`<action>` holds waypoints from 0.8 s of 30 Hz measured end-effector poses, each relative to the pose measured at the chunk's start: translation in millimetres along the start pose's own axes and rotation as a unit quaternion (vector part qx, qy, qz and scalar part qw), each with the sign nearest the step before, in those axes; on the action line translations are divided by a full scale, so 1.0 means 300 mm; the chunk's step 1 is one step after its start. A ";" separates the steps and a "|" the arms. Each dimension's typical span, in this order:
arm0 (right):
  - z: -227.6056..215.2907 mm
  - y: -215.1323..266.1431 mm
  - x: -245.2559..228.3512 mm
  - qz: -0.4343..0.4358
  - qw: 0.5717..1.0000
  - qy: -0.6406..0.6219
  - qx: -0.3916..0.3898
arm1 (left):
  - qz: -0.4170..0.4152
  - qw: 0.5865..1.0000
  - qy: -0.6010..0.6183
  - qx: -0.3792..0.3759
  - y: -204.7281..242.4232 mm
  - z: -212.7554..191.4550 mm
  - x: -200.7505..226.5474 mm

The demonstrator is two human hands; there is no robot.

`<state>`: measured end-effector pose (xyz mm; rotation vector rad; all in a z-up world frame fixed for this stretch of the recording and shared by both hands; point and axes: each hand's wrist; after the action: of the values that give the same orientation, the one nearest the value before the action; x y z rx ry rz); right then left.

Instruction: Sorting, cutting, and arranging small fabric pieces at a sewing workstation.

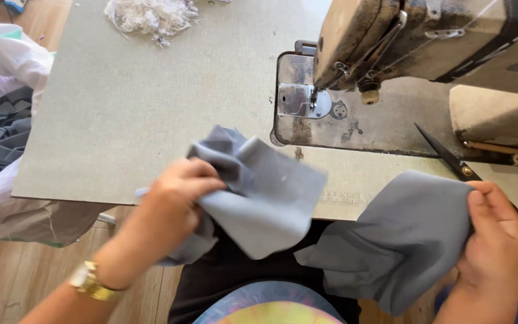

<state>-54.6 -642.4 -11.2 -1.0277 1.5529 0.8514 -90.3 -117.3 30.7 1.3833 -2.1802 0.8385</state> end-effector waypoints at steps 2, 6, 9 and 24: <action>0.066 0.000 0.003 -0.019 0.998 0.053 -0.012 | 0.016 0.998 -0.029 0.062 -0.052 -0.147 0.004; 0.171 -0.034 0.088 -0.092 0.975 0.188 -0.076 | 0.070 0.977 -0.121 0.162 -0.167 -0.416 0.013; 0.229 0.026 0.057 -0.145 0.961 0.231 -0.039 | 0.053 0.977 -0.130 0.159 -0.230 -0.521 0.013; 0.179 -0.217 -0.008 -0.150 0.952 0.266 -0.012 | -0.151 0.987 -0.055 -0.007 -0.199 -0.501 -0.222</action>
<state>25.8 -618.1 -21.0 -1.5547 1.7605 0.3929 -3.5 10.0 113.6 1.7333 -1.9783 0.6449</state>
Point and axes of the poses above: each hand's wrist, its own y-axis away from the middle knuckle, its own z-axis out of the palm, x = y × z, and after that the axes turned 2 degrees about z, right-handed
